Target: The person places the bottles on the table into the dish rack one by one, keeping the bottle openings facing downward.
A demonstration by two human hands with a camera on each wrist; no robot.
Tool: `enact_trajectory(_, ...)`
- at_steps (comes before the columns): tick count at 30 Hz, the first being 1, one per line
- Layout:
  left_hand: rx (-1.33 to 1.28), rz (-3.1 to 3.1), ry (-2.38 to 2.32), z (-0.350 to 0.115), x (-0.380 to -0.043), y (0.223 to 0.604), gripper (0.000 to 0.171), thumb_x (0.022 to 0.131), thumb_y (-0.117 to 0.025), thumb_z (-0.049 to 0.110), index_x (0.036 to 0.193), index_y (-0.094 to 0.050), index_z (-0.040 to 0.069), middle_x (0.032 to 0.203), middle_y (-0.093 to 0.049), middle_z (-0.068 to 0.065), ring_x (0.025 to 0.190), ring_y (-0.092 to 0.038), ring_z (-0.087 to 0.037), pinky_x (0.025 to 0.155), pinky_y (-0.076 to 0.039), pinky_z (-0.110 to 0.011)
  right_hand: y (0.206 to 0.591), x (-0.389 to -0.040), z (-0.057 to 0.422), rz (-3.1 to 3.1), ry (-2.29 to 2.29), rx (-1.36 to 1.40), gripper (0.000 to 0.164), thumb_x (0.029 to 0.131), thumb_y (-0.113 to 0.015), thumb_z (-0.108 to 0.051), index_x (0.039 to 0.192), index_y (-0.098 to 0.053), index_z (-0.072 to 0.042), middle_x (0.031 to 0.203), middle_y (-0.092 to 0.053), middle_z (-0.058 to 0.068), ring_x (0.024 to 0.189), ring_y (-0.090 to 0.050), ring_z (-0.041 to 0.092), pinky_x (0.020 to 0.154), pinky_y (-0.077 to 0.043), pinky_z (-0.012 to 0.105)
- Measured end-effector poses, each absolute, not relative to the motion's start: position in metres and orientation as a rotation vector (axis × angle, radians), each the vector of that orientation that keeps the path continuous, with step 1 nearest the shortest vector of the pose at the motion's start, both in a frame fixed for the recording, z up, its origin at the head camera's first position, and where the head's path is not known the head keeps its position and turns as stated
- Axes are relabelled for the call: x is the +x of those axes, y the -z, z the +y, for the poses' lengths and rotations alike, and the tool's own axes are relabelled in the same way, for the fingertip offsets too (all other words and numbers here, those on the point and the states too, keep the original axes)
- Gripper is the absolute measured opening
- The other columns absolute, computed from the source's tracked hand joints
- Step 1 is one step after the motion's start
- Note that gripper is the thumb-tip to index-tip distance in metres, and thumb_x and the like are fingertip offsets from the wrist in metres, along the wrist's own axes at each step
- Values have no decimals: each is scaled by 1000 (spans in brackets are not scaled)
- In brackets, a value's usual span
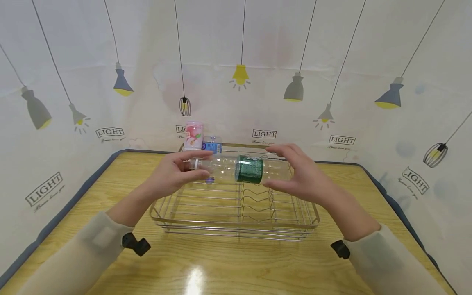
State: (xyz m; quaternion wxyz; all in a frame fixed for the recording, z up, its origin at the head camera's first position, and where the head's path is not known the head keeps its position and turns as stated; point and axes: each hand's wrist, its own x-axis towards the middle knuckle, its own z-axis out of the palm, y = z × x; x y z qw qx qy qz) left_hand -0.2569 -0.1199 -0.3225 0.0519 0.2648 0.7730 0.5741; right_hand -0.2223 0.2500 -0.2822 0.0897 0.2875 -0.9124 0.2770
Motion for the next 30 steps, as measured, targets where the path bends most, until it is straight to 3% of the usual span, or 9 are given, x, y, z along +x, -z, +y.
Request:
enact_trajectory(4, 764, 2355, -1759, -129, -255, 325, 51, 103, -80, 21, 151, -67, 25, 114, -84, -10, 72, -68, -12, 53, -34, -23, 287, -223, 254, -2759, -866, 843, 83, 93, -91, -33, 162, -49, -14, 158, -51, 13, 145, -51, 42, 115, -45, 71)
enact_trajectory(10, 711, 2337, -1806, -135, -253, 329, 52, 102, -81, 21, 151, -67, 24, 114, -81, -10, 83, -75, -13, 55, -39, -24, 294, -223, 257, -2811, -899, 818, 87, 96, -88, -33, 167, -40, -16, 166, -43, 16, 147, -50, 49, 114, -47, 73)
enact_trajectory(15, 726, 2317, -1826, -137, -253, 330, 51, 102, -80, 18, 152, -66, 20, 118, -78, -11, 83, -73, -12, 60, -48, -22, 296, -224, 257, -2769, -919, 855, 80, 98, -86, -24, 164, -44, -12, 164, -48, 18, 142, -56, 48, 114, -50, 67)
enact_trajectory(17, 744, 2315, -1825, -137, -253, 331, 51, 102, -80, 17, 152, -66, 18, 118, -79, -11, 81, -73, -11, 62, -51, -22, 297, -225, 258, -2739, -939, 867, 76, 97, -86, -21, 161, -47, -11, 162, -51, 16, 140, -59, 45, 115, -52, 57)
enact_trajectory(19, 754, 2317, -1817, -137, -253, 332, 51, 102, -80, 17, 151, -66, 17, 117, -81, -12, 80, -73, -11, 62, -51, -21, 297, -226, 258, -2709, -978, 869, 71, 98, -86, -18, 159, -50, -11, 161, -53, 14, 138, -60, 42, 116, -54, 39)
enact_trajectory(23, 794, 2363, -1758, -136, -254, 333, 50, 102, -81, 18, 150, -67, 20, 125, -80, -9, 84, -74, -13, 60, -49, -21, 296, -226, 259, -2630, -1038, 870, 65, 98, -84, -11, 156, -55, -15, 156, -58, 10, 133, -63, 27, 107, -46, 9)
enact_trajectory(25, 828, 2384, -1717, -135, -254, 334, 52, 101, -81, 18, 151, -67, 20, 134, -77, -9, 91, -76, -16, 64, -54, -22, 294, -226, 259, -2585, -1057, 882, 65, 98, -83, -8, 156, -56, -16, 153, -60, 7, 129, -63, 15, 105, -45, 6)
enact_trajectory(27, 873, 2428, -1658, -134, -255, 335, 54, 101, -81, 18, 152, -65, 22, 141, -73, -9, 88, -72, -17, 65, -54, -22, 293, -227, 258, -2558, -1085, 885, 64, 99, -81, -6, 157, -55, -16, 152, -60, 4, 126, -61, 6, 105, -46, 7)
enact_trajectory(30, 937, 2457, -1596, -131, -255, 337, 59, 100, -82, 18, 155, -62, 23, 145, -70, -12, 90, -68, -22, 65, -54, -24, 290, -227, 255, -2549, -1144, 887, 64, 101, -79, -6, 159, -54, -18, 155, -58, 3, 126, -58, 3, 106, -47, 8)
